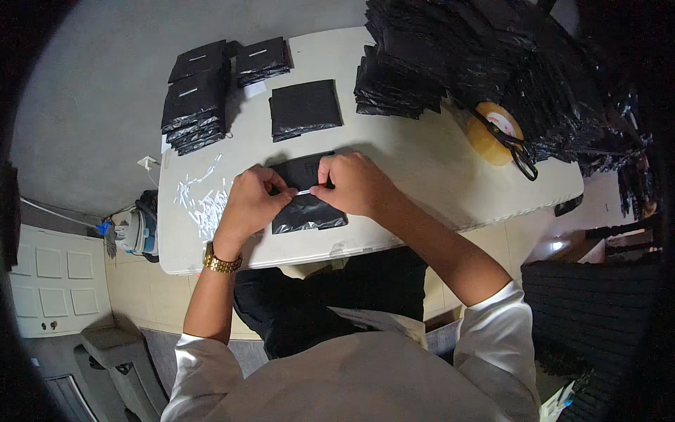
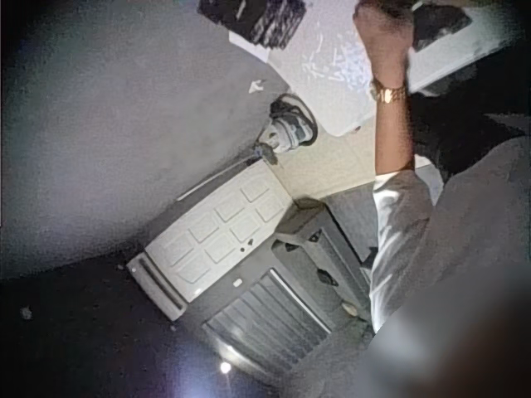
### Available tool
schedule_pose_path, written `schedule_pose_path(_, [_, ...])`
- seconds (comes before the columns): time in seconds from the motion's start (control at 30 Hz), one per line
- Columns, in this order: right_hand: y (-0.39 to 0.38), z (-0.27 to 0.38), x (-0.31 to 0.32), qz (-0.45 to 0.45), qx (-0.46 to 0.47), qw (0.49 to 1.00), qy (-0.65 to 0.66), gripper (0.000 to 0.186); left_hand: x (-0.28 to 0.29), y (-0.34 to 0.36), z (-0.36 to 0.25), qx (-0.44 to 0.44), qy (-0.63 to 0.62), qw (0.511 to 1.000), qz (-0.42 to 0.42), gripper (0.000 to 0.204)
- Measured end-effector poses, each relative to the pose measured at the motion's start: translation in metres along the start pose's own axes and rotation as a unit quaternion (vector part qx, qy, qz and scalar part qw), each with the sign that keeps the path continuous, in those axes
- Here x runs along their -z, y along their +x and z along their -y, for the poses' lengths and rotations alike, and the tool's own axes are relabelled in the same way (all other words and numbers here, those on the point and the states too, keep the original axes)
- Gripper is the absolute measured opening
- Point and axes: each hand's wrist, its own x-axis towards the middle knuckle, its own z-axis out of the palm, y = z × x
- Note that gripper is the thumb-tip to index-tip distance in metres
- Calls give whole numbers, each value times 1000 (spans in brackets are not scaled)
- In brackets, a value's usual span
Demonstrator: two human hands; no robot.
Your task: Applying small white labels to black plastic mailer bags on a table.
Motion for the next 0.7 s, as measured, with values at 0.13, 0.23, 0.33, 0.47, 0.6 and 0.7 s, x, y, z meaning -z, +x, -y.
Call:
schedule_pose_path(0.13, [-7, 10, 18, 61, -62, 996, -4, 20, 3, -9, 10, -31, -30, 998, -41, 20])
schedule_pose_path(0.23, [-32, 12, 14, -54, 65, 995, -51, 22, -1, -31, 12, -131, -17, 983, -127, 20])
schedule_pose_path(0.33, [-48, 16, 5, -50, 104, 987, -116, 33, -13, -53, 3, -194, 74, 968, -144, 30])
schedule_pose_path(0.47, [-53, 14, -12, -27, 135, 974, -180, 39, -30, -65, -3, -196, 131, 963, -133, 37])
schedule_pose_path(0.6, [-56, 16, -16, -45, 130, 968, -211, 37, -34, -66, -4, -190, 131, 964, -133, 40])
schedule_pose_path(0.7, [-57, 17, -13, -44, 126, 968, -213, 37, -31, -67, 3, -178, 97, 969, -144, 35])
